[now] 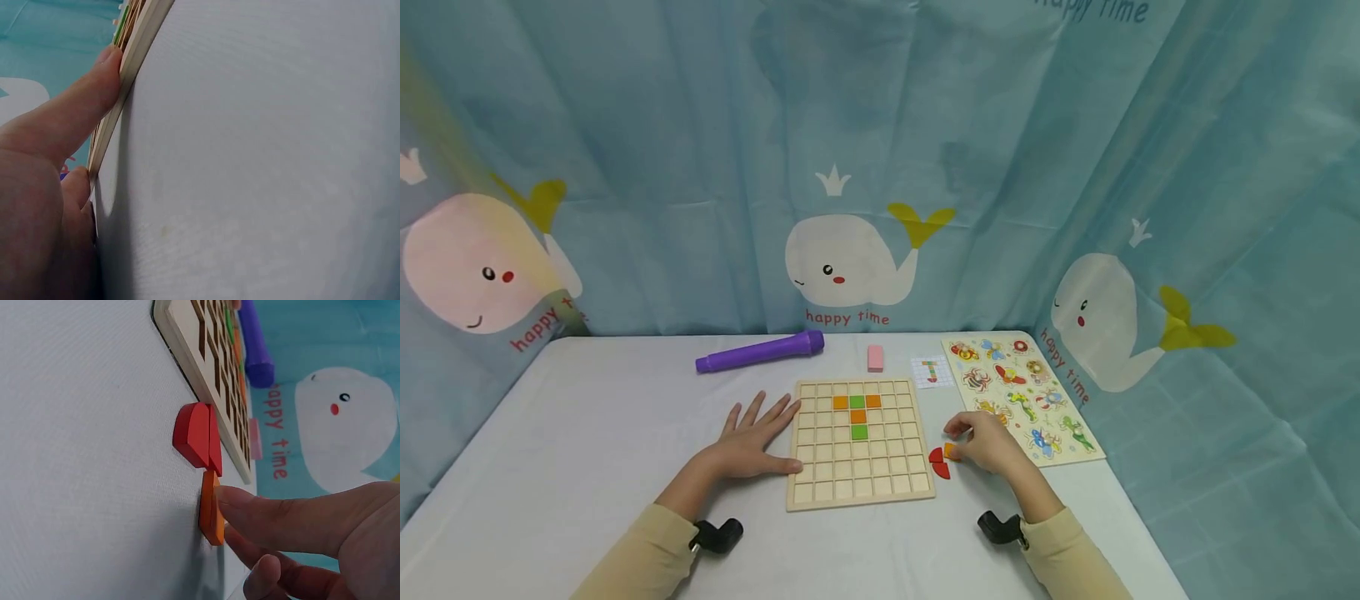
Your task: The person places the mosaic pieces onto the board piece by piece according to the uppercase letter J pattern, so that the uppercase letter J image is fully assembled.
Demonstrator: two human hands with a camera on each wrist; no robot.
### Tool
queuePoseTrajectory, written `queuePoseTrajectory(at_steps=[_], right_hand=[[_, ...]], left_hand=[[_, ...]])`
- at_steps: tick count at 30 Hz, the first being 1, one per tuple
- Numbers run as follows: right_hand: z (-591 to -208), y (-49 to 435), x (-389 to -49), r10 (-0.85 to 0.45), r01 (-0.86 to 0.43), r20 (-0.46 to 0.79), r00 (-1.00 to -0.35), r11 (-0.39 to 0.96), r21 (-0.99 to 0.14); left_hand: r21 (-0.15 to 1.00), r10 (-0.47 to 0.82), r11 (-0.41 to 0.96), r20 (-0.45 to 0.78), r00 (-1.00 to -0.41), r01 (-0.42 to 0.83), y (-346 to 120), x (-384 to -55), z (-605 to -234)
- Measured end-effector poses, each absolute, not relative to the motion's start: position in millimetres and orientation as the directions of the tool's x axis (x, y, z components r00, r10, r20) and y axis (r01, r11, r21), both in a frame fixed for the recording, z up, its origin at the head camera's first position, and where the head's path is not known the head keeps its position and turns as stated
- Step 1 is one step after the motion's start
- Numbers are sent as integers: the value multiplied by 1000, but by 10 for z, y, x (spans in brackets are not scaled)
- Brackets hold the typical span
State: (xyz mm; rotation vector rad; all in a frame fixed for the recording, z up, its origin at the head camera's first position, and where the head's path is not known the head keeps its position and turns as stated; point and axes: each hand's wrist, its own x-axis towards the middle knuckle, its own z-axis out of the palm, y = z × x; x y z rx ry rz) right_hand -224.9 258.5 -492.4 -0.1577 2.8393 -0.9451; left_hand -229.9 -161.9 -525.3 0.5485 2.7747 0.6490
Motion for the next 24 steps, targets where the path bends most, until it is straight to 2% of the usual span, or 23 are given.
queuePoseTrajectory(at_steps=[13, 24], right_hand=[[-4947, 2552, -2275, -155, -30, -151, -976, 788, -615], [-4850, 2457, -2349, -157, -66, -90, -984, 776, -627]], left_hand=[[471, 411, 828, -141, -901, 304, -1621, -2284, -5228], [477, 410, 827, -152, -899, 297, -1611, -2283, -5218]])
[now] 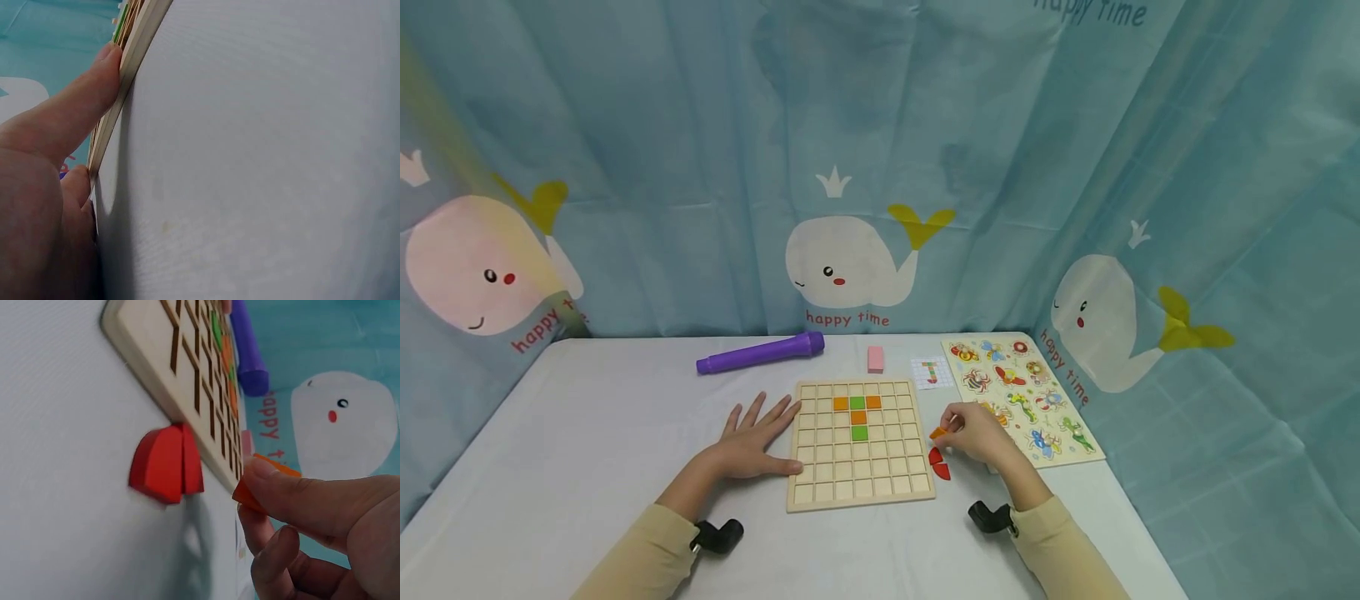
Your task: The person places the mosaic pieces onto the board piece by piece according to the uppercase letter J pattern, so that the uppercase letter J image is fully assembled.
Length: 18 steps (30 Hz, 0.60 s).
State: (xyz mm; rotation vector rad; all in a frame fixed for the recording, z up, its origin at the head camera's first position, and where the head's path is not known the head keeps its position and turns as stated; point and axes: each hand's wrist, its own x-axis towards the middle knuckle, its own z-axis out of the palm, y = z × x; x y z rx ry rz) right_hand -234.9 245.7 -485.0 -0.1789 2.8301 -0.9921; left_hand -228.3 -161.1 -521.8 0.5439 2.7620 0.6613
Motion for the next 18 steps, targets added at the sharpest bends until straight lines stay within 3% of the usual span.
queuePoseTrajectory(at_steps=[8, 18], right_hand=[[-4757, 2261, -2413, -233, -126, -71, -970, 730, -671], [-4742, 2000, -2449, -339, -245, -23, -940, 725, -644]], left_hand=[[479, 412, 824, -143, -900, 301, -1608, -2262, -5210], [473, 412, 828, -150, -899, 300, -1622, -2281, -5214]])
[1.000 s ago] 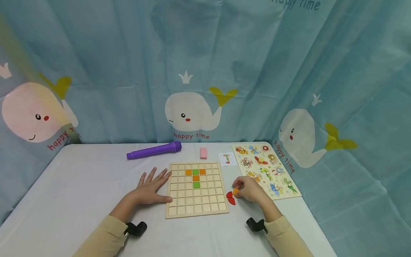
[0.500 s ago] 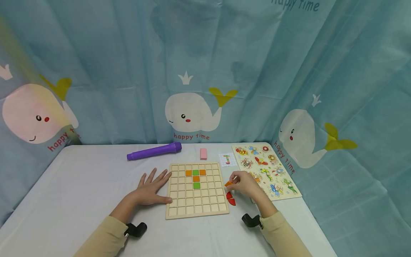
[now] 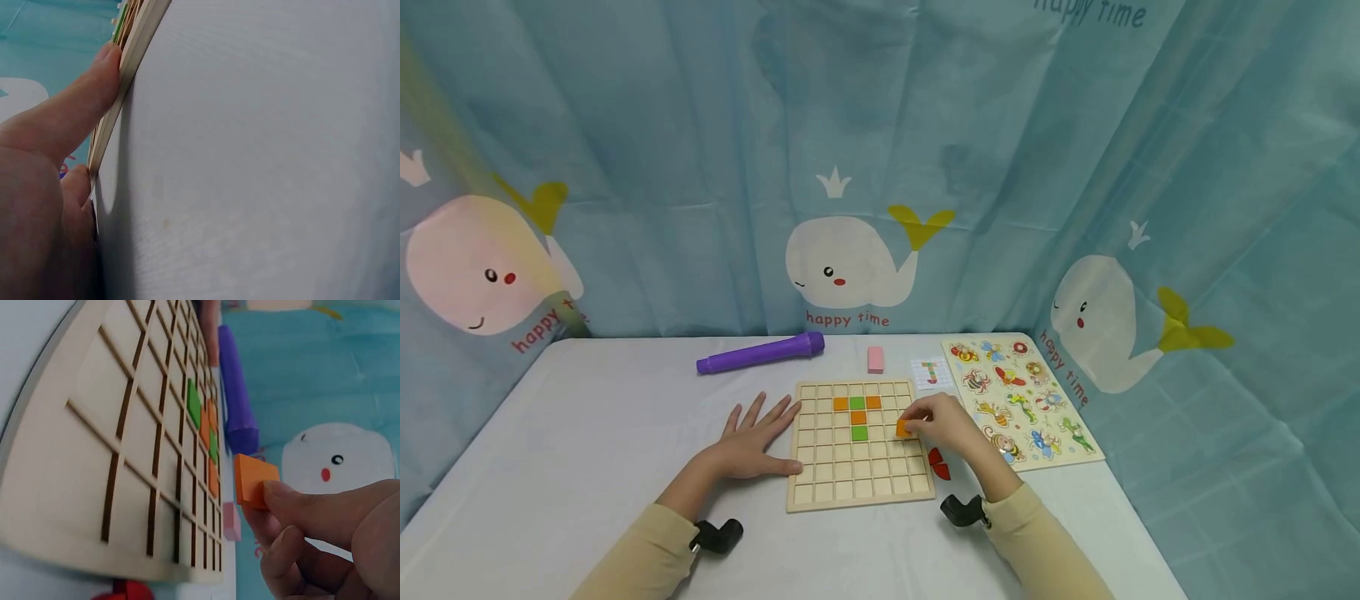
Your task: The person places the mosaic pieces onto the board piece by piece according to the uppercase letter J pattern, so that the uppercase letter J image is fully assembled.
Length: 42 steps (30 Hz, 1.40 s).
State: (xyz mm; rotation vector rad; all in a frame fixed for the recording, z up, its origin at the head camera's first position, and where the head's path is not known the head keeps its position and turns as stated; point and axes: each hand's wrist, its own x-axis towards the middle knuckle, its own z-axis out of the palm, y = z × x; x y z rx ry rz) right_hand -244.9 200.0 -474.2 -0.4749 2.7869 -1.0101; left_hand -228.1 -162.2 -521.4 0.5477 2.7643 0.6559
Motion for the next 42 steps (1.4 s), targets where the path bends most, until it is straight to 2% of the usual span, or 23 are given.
queuePoseTrajectory(at_steps=[10, 22, 29, 42], right_hand=[[-4750, 1714, -2411, -411, -290, -29, -911, 690, -663], [-4878, 1509, -2422, -417, -268, -66, -907, 688, -675], [-4934, 1438, -2433, -417, -262, -91, -904, 711, -652], [-4963, 1375, -2416, -431, -323, -50, -901, 744, -585]], left_hand=[[469, 410, 830, -149, -900, 301, -1624, -2282, -5216], [466, 410, 832, -151, -900, 301, -1629, -2279, -5230], [470, 413, 829, -148, -899, 303, -1625, -2285, -5226], [467, 412, 831, -150, -899, 303, -1625, -2294, -5238]])
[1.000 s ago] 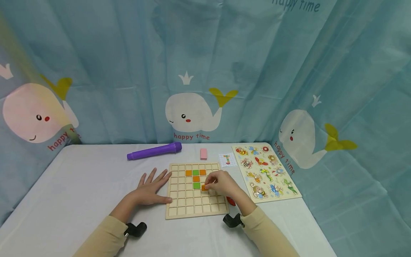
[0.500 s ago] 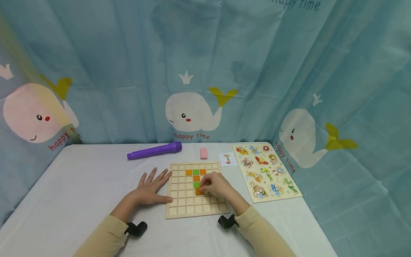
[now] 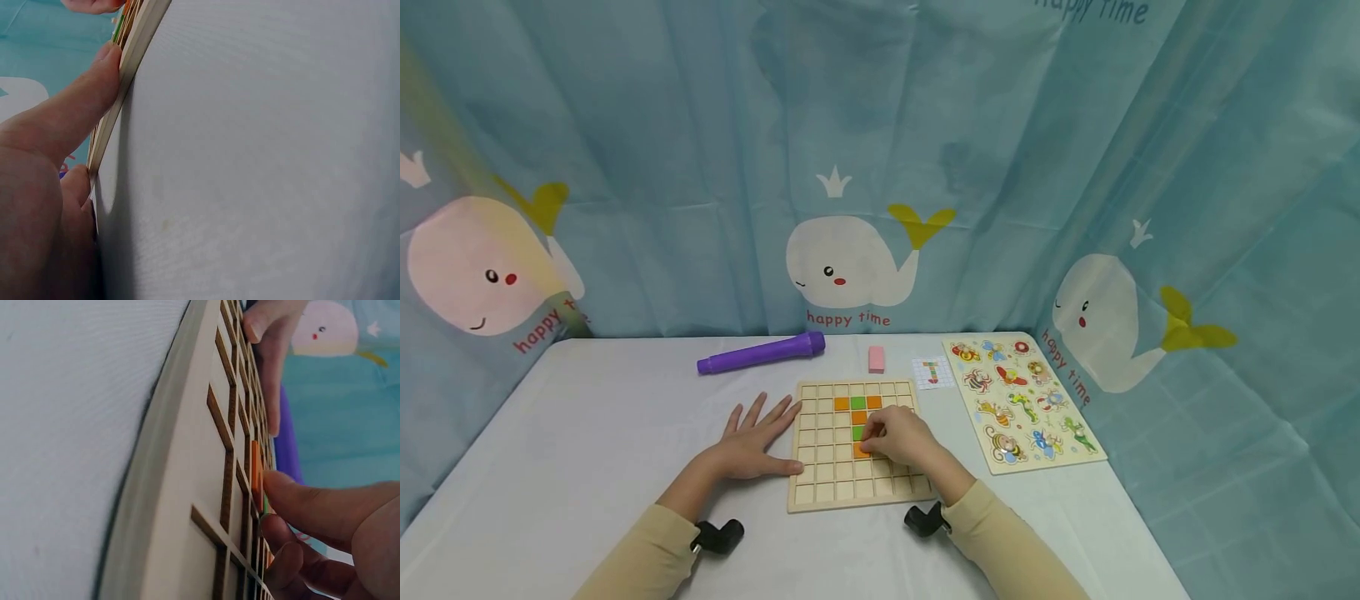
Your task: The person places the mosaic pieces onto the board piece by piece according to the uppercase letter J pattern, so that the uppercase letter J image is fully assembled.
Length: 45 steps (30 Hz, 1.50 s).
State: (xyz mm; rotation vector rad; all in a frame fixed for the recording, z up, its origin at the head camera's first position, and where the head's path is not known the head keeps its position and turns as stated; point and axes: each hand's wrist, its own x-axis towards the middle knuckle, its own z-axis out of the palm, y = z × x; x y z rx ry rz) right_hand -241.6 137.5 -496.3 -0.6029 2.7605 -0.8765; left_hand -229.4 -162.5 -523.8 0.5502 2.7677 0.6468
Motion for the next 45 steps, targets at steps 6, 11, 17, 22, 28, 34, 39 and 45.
queuePoseTrajectory(at_steps=[6, 11, 17, 22, 28, 34, 39, 45], right_hand=[[-4921, 1432, -2389, -403, -282, -62, -913, 734, -618], [-4863, 1544, -2355, -379, -268, -47, -924, 733, -625], [-4821, 1718, -2333, -348, -247, -39, -937, 734, -632], [-4816, 1891, -2331, -338, -245, -29, -941, 735, -632], [-4822, 2125, -2295, -329, -223, -52, -943, 739, -636], [-4860, 2317, -2272, -317, -183, -95, -943, 738, -649], [-4925, 2426, -2262, -340, -184, -128, -932, 745, -642], [-4975, 2489, -2251, -345, -198, -132, -929, 766, -611]], left_hand=[[458, 410, 836, -154, -899, 302, -1620, -2301, -5241], [466, 410, 834, -161, -898, 297, -1618, -2310, -5263], [463, 408, 834, -154, -900, 299, -1621, -2313, -5267], [461, 410, 834, -152, -899, 302, -1625, -2310, -5271], [472, 413, 828, -146, -899, 304, -1623, -2309, -5285], [457, 403, 838, -148, -903, 299, -1639, -2303, -5296], [458, 406, 835, -137, -904, 305, -1636, -2303, -5284], [464, 415, 830, -140, -899, 310, -1618, -2312, -5295]])
